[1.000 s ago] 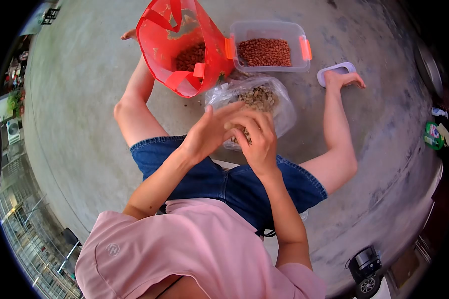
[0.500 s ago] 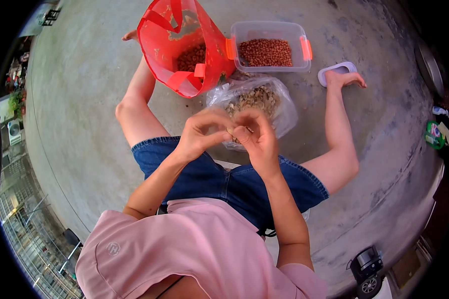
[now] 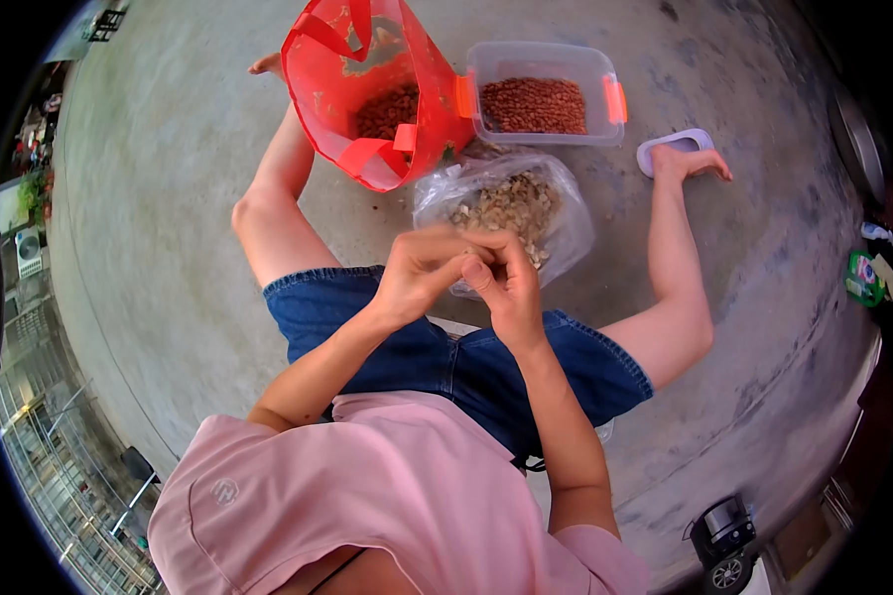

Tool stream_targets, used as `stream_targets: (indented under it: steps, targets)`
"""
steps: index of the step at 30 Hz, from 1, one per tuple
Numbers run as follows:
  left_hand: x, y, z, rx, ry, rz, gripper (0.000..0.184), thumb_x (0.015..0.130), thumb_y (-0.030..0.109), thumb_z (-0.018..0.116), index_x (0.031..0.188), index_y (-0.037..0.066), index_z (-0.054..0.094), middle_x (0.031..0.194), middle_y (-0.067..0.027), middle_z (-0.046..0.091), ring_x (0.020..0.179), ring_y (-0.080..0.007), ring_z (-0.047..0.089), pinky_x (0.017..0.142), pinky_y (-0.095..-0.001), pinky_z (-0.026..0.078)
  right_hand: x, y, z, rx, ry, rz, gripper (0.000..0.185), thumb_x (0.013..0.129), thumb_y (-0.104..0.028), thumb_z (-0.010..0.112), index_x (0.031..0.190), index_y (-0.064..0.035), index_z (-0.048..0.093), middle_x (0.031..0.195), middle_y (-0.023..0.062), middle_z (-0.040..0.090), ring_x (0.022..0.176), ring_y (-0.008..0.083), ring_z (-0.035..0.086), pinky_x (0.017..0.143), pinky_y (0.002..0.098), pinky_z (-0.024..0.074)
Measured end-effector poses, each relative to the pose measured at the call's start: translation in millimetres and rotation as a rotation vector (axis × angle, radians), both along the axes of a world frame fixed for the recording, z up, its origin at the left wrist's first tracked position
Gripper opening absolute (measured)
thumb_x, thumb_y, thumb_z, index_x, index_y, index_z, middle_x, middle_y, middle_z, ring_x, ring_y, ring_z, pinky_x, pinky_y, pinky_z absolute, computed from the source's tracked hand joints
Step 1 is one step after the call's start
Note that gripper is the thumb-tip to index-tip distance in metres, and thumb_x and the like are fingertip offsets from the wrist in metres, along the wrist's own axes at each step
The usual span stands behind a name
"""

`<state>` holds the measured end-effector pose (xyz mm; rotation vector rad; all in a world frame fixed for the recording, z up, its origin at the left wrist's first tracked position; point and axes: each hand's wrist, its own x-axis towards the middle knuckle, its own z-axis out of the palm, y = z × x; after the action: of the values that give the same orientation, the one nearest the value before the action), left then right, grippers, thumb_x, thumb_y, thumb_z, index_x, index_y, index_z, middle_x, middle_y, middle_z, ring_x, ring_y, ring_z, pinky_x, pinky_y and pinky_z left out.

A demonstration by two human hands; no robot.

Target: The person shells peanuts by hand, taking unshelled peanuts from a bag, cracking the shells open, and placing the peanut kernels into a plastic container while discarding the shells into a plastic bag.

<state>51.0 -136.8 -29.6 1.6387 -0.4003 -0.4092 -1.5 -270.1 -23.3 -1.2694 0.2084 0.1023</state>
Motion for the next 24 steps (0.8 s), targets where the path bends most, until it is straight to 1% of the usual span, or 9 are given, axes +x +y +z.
stream_targets:
  steps: [2, 5, 8, 11, 14, 17, 20, 23, 24]
  targets:
    - [-1.5, 0.0, -6.7, 0.038, -0.054, 0.010, 0.011, 0.076, 0.014, 0.065, 0.081, 0.004, 0.068, 0.062, -0.0040, 0.054, 0.057, -0.0153, 0.051, 0.052, -0.0290, 0.039, -1.8, 1.5, -13.7, 0.062, 0.015, -0.005, 0.032, 0.090, -0.026, 0.055, 0.110, -0.0023, 0.049, 0.079, -0.0015, 0.047, 0.070, 0.0049, 0.042, 0.063, 0.0185, 0.0361]
    - [5.0, 5.6, 0.6, 0.263, -0.223, -0.083, 0.011, 0.080, 0.011, 0.059, 0.083, 0.003, 0.066, 0.069, -0.0064, 0.061, 0.064, -0.0146, 0.056, 0.062, -0.0285, 0.043, -1.7, 2.9, -15.9, 0.239, 0.101, 0.003, 0.029, 0.093, -0.028, 0.048, 0.108, -0.0035, 0.049, 0.078, -0.0012, 0.046, 0.067, 0.0055, 0.040, 0.060, 0.0190, 0.0341]
    - [13.2, 7.6, -2.3, 0.162, -0.459, -0.147, 0.011, 0.081, 0.008, 0.058, 0.083, 0.002, 0.067, 0.065, -0.0045, 0.061, 0.060, -0.0125, 0.056, 0.055, -0.0279, 0.043, -2.6, 2.7, -17.8, 0.231, 0.128, 0.028, 0.028, 0.094, -0.028, 0.040, 0.109, -0.0050, 0.046, 0.078, 0.0001, 0.045, 0.066, 0.0073, 0.039, 0.060, 0.0212, 0.0342]
    - [3.4, 5.1, -7.4, -0.211, 0.220, -0.054, 0.019, 0.084, 0.021, 0.061, 0.087, 0.004, 0.068, 0.067, -0.0031, 0.053, 0.060, -0.0096, 0.057, 0.048, -0.0226, 0.044, 0.4, 15.6, -4.3, 0.482, 0.091, -0.080, 0.026, 0.093, -0.024, 0.039, 0.111, -0.0058, 0.043, 0.077, 0.0009, 0.044, 0.068, 0.0086, 0.040, 0.062, 0.0235, 0.0348]
    - [-0.9, -1.7, -3.1, -0.323, 0.377, 0.031, 0.028, 0.089, 0.025, 0.054, 0.089, 0.000, 0.067, 0.072, -0.0029, 0.052, 0.057, -0.0075, 0.055, 0.044, -0.0185, 0.043, 2.0, 19.5, 2.3, 0.618, 0.111, -0.145, 0.027, 0.090, -0.021, 0.039, 0.113, -0.0065, 0.041, 0.078, 0.0019, 0.044, 0.069, 0.0102, 0.041, 0.064, 0.0250, 0.0353]
    - [-5.2, -2.4, -11.6, -0.401, 0.474, 0.047, 0.034, 0.092, 0.031, 0.049, 0.094, 0.000, 0.063, 0.076, -0.0037, 0.053, 0.064, -0.0105, 0.057, 0.050, -0.0230, 0.047, 1.7, 15.4, -1.4, 0.696, 0.105, -0.127, 0.027, 0.088, -0.020, 0.042, 0.112, -0.0064, 0.040, 0.080, 0.0026, 0.046, 0.070, 0.0110, 0.042, 0.065, 0.0246, 0.0359]
    - [-5.6, -12.5, -15.4, -0.860, 0.964, 0.236, 0.033, 0.094, 0.038, 0.041, 0.099, 0.008, 0.053, 0.089, -0.0013, 0.050, 0.075, -0.0134, 0.050, 0.067, -0.0298, 0.044, -0.4, 13.8, -3.9, 0.195, -0.053, -0.164, 0.025, 0.086, -0.017, 0.051, 0.106, -0.0049, 0.044, 0.081, 0.0041, 0.050, 0.072, 0.0124, 0.046, 0.065, 0.0274, 0.0390]
    - [-5.5, -20.1, -29.7, -0.887, 1.191, 0.381, 0.038, 0.092, 0.042, 0.044, 0.099, 0.007, 0.056, 0.080, -0.0022, 0.055, 0.084, -0.0148, 0.054, 0.070, -0.0275, 0.046, 2.6, 6.1, 1.9, -0.894, -0.310, -0.029, 0.023, 0.081, -0.013, 0.060, 0.098, -0.0032, 0.048, 0.081, 0.0053, 0.053, 0.071, 0.0133, 0.049, 0.063, 0.0298, 0.0414]
    - [-5.4, -22.3, -23.6, -0.853, 1.203, 0.393, 0.037, 0.091, 0.042, 0.045, 0.099, 0.007, 0.057, 0.081, -0.0013, 0.054, 0.080, -0.0118, 0.051, 0.068, -0.0252, 0.044, 1.6, 6.1, -0.3, -0.891, -0.282, -0.065, 0.021, 0.079, -0.012, 0.064, 0.093, -0.0017, 0.051, 0.080, 0.0069, 0.055, 0.067, 0.0148, 0.052, 0.060, 0.0302, 0.0431]
